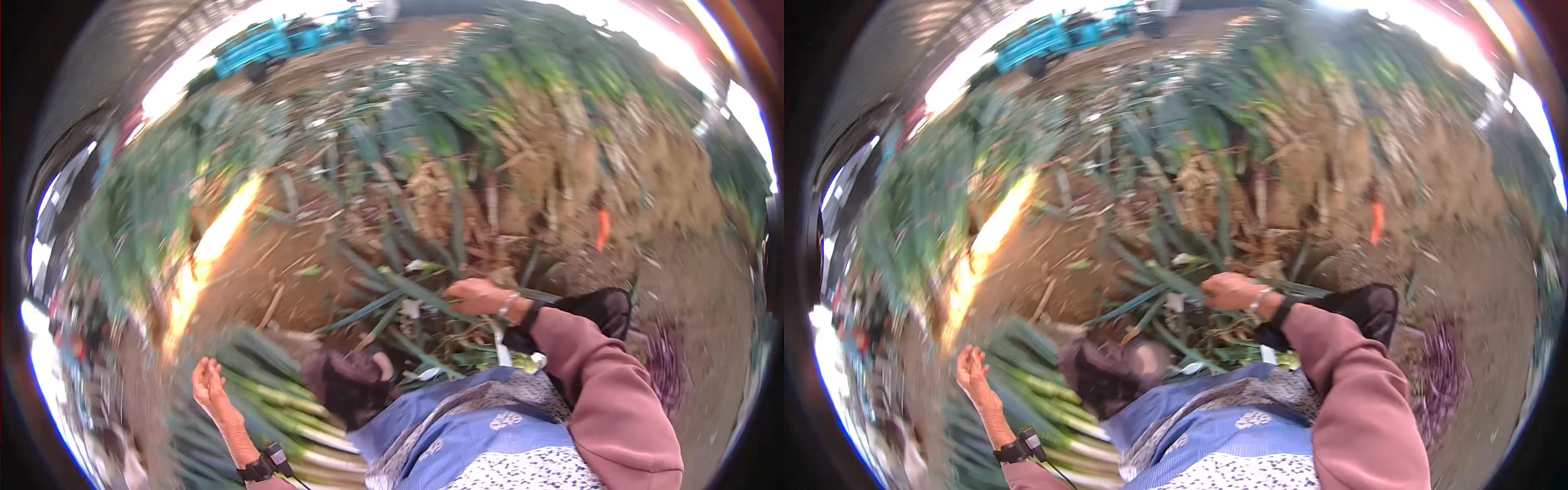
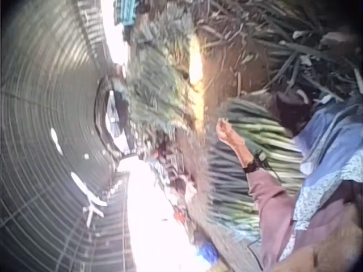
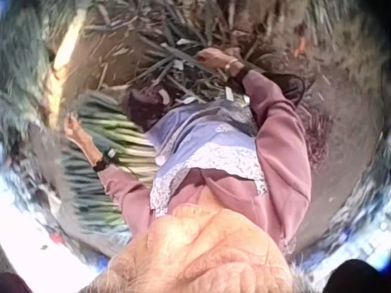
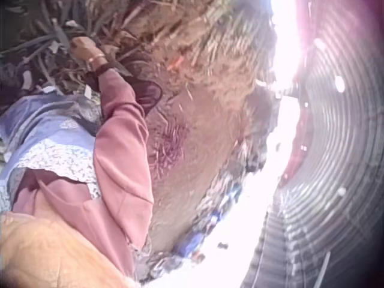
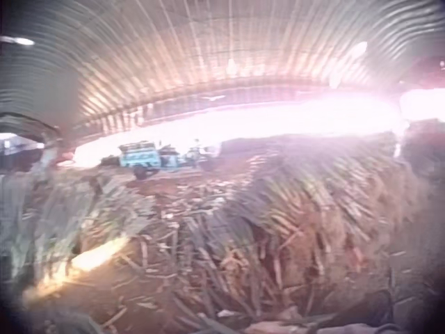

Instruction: The person picks up a leek by hand, peels away the outer layers, and pulls off the roots. After discarding the scraps, they place the cleaned leek onto a pile and repeat the process with another leek.

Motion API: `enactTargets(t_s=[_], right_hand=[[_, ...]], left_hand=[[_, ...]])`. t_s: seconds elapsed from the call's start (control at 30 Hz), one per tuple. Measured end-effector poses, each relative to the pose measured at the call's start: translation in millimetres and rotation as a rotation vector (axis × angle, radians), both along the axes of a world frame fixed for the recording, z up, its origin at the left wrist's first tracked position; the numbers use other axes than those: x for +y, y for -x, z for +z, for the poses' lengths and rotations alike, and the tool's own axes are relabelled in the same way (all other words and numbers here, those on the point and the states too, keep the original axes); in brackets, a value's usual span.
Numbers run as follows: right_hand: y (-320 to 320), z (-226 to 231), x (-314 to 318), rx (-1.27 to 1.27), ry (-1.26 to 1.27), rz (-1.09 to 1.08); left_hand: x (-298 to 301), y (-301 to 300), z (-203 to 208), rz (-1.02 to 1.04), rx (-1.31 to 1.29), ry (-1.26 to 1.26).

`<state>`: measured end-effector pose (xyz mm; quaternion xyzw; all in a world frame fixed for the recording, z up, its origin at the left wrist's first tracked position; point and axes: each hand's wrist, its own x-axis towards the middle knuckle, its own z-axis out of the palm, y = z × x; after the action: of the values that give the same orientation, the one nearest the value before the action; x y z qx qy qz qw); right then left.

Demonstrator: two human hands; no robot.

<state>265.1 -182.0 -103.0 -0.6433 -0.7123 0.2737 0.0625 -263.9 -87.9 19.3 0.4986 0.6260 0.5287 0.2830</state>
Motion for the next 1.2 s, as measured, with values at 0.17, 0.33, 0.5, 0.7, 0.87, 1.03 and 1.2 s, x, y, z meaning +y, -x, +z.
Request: enactTargets(t_s=[0.17, 0.33, 0.5, 0.7, 0.87, 1.03, 1.2], right_hand=[[-47, -57, 13, 0.16, -0.063, -0.246], [-113, -111, 41, 0.111, -0.251, -0.499], [-187, -166, 67, 0.147, -0.081, -0.959], [-200, -215, 111, -0.004, -0.055, -1.096], [-194, -223, 121, -0.102, -0.097, -1.071], [-162, -172, 123, 0.195, 0.17, -1.023], [-104, -105, 78, 1.274, -0.012, -0.957]], left_hand=[[45, -242, 13, -0.534, -0.294, 0.075], [46, -344, -46, -0.74, -0.374, 0.318], [24, -372, -36, -0.887, -0.392, 0.576], [21, -366, -22, -0.896, -0.333, 0.769], [24, -373, -19, -0.835, -0.374, 0.821], [22, -372, -21, -0.887, -0.337, 0.802], [12, -366, -21, -0.928, -0.227, 0.676]])
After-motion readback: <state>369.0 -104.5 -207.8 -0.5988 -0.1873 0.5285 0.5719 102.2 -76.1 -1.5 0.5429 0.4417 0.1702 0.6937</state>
